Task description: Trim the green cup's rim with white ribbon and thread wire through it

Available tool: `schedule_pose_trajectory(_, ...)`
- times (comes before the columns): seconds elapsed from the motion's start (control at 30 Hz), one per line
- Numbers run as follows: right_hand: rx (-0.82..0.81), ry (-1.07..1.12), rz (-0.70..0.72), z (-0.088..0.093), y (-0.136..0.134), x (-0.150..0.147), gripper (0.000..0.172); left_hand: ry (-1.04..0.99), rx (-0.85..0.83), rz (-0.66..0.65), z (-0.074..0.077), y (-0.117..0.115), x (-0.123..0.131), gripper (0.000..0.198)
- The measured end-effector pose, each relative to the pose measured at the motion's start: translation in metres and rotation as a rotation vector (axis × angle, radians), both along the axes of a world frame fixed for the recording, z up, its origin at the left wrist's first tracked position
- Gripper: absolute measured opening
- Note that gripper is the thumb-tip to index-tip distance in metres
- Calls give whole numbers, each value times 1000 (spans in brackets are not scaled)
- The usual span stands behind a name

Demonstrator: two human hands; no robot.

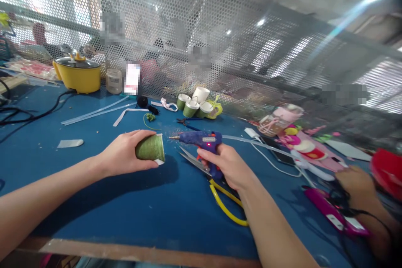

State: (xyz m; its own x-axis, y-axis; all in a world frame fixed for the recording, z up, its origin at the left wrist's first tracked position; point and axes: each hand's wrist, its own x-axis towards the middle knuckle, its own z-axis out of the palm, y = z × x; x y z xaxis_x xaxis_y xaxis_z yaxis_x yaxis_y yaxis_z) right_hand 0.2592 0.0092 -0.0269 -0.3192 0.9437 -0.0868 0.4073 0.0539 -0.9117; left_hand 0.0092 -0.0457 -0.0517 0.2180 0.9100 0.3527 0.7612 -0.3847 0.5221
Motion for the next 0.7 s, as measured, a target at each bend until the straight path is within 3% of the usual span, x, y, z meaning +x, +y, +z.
schedule_pose_trajectory(0.13,200,-278,-118,-9,19,-1,30,-150,-155,17,1,-1,1,63)
schedule_pose_trajectory(0.5,347,-620,-206,-35,56,4,36,-407,-414,-54,-2,3,0,58)
schedule_pose_trajectory(0.6,419,-670,-204,-30,52,2,30,-469,-458,-67,-3,3,1,58)
schedule_pose_trajectory(0.7,493,-640,-99,-12,29,-11,16,-543,-519,-71,-5,2,3,59)
